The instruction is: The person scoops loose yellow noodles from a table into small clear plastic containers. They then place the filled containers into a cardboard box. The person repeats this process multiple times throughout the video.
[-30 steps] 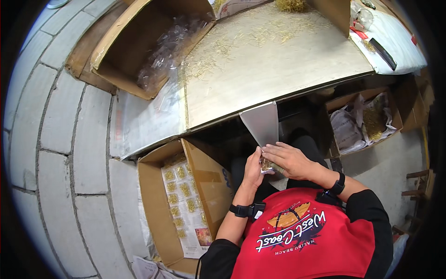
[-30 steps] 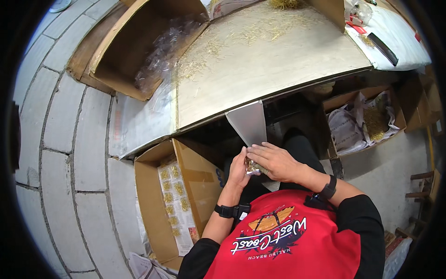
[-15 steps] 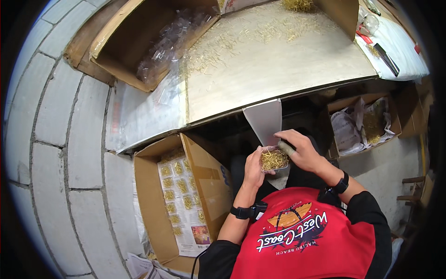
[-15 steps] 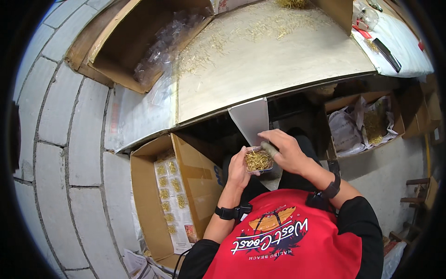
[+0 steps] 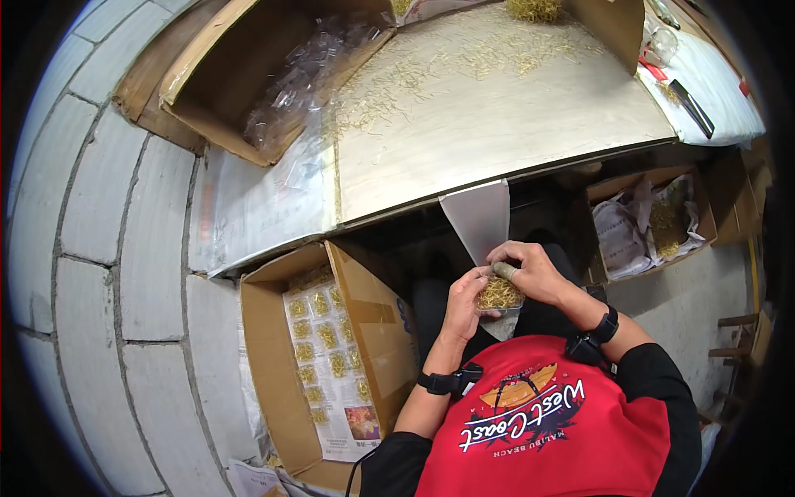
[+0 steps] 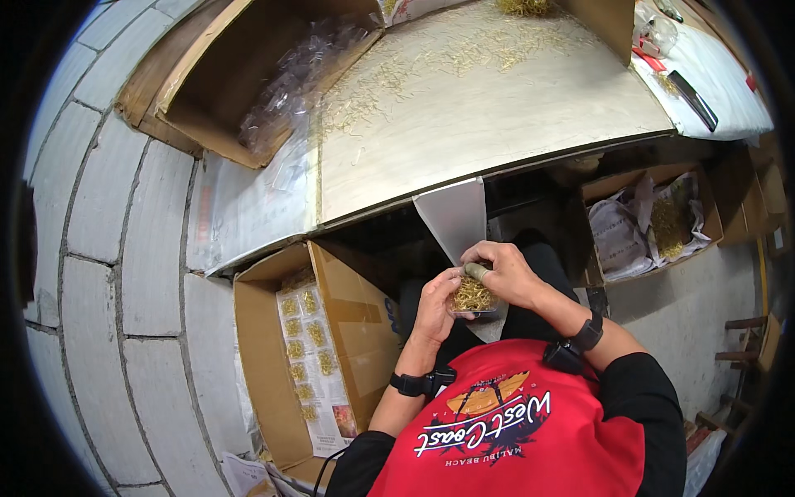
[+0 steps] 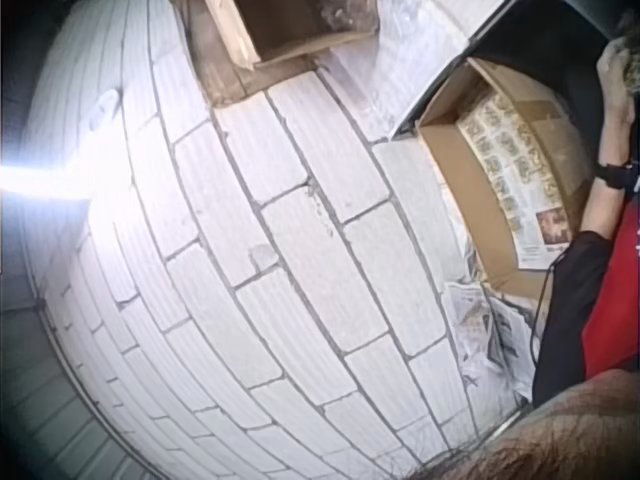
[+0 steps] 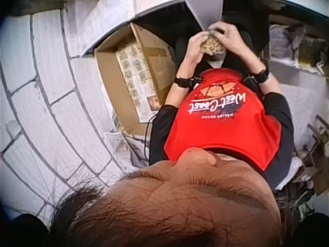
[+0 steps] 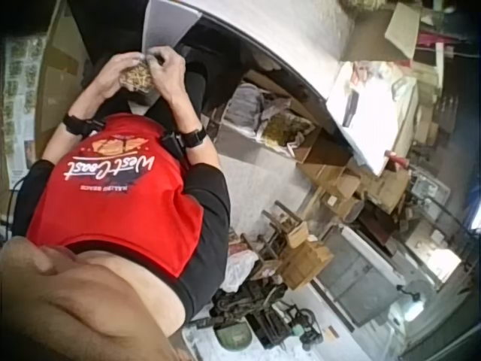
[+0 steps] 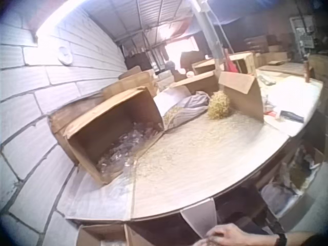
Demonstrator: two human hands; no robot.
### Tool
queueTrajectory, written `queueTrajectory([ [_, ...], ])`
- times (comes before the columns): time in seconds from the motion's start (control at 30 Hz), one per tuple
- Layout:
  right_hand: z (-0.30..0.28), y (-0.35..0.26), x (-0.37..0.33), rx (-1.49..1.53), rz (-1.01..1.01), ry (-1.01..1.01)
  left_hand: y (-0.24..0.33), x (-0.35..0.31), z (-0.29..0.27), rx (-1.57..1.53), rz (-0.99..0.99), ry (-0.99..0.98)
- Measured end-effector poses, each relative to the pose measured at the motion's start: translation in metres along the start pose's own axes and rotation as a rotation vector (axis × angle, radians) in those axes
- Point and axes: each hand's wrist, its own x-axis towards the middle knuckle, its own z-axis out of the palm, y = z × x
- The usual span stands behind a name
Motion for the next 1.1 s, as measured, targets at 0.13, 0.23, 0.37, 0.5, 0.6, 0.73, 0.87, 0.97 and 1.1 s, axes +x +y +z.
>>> queueTrajectory([
  [0.13, 0.001, -0.003, -0.001, -0.061, -0.089, 0.035, 0.0, 0.001, 0.001, -0.007, -0.006, 0.003],
  [0.23, 0.0, -0.006, 0.001, -0.097, -0.081, 0.027, -0.002, 0.002, 0.001, 0.027, 0.001, 0.018],
  [0.37, -0.001, -0.005, 0.0, -0.111, -0.088, 0.012, 0.004, 0.001, 0.004, 0.095, -0.021, 0.016],
  [0.5, 0.0, -0.013, -0.003, -0.454, -0.391, 0.048, 0.005, 0.002, 0.004, 0.143, -0.043, 0.021],
  [0.6, 0.001, -0.019, -0.003, -0.587, -0.555, 0.031, -0.002, 0.005, 0.004, 0.129, -0.008, 0.024],
  [0.73, -0.008, -0.018, -0.003, -0.469, -0.423, -0.063, 0.003, 0.0, 0.004, 0.001, 0.031, 0.006],
  [0.87, -0.007, -0.016, -0.008, -0.354, -0.424, -0.056, 0.008, -0.004, 0.001, -0.156, 0.084, -0.071],
  [0.97, -0.007, -0.019, -0.008, -0.295, -0.445, 0.007, 0.008, -0.002, 0.004, -0.083, 0.085, -0.005],
  [1.1, -0.009, -0.016, -0.009, -0.287, -0.502, 0.033, 0.002, 0.002, 0.001, -0.012, 0.14, 0.063],
])
